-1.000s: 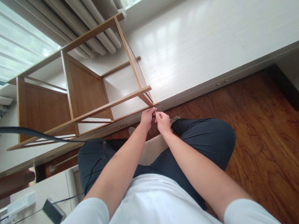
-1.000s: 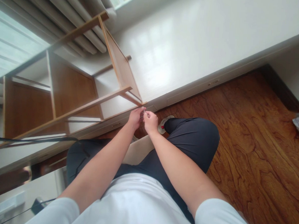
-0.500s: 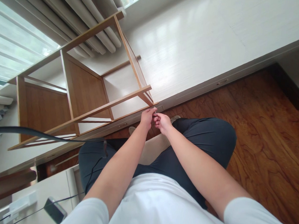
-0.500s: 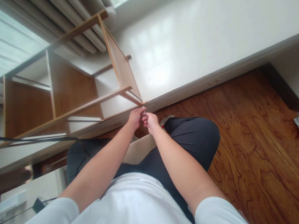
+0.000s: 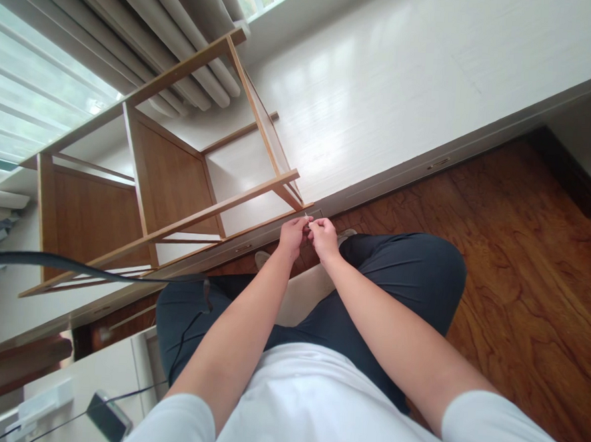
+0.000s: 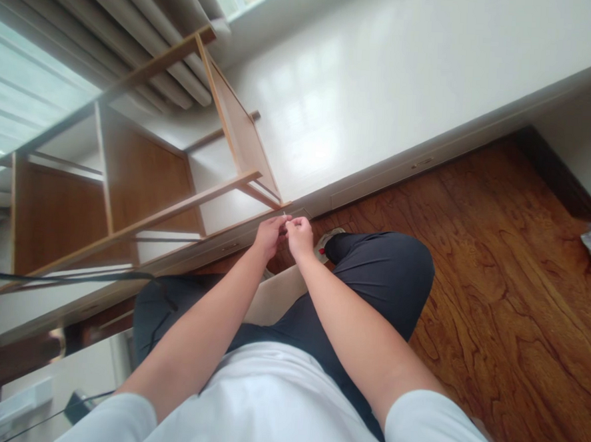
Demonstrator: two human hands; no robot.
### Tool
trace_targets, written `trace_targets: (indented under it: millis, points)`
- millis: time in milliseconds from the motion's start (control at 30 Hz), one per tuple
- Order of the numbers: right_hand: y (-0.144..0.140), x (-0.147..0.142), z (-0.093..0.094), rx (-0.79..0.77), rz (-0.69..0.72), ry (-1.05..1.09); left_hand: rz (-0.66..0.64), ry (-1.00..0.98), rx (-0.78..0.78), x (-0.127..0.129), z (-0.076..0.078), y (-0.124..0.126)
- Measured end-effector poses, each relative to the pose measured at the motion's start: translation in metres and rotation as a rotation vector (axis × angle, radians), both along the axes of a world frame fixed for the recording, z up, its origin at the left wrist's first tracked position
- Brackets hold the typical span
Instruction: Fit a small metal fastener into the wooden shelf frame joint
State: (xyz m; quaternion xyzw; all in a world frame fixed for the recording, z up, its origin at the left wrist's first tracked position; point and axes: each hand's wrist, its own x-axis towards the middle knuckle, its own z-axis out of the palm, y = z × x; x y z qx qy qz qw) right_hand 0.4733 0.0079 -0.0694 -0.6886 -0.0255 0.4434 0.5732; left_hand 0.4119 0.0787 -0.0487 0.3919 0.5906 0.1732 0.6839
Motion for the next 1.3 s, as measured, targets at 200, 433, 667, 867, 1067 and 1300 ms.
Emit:
trace_targets:
  millis: [200, 433, 667, 867, 1067, 1300]
  points:
    - [-0.001, -0.002, -0.008, -0.013, 0.073, -0.175, -0.008, 0.019, 0.004, 0.0, 0.0, 0.005]
    - [-0.006, -0.001, 0.001, -0.066, 0.156, -0.329, 0.021, -0.033, -0.041, 0.001, -0.003, 0.007]
    - [-0.009, 0.001, 0.012, -0.141, 0.264, -0.484, 0.047, -0.036, -0.077, 0.002, -0.001, 0.009]
    - [-0.011, 0.003, 0.021, -0.191, 0.312, -0.58, 0.05, -0.017, -0.088, 0.003, 0.002, 0.01]
    - [-0.008, 0.005, 0.016, -0.052, 0.211, -0.414, 0.013, 0.019, -0.052, 0.003, 0.001, 0.012]
    - [0.002, 0.006, 0.019, 0.023, -0.001, 0.469, 0.019, 0.039, -0.036, 0.005, 0.001, 0.011]
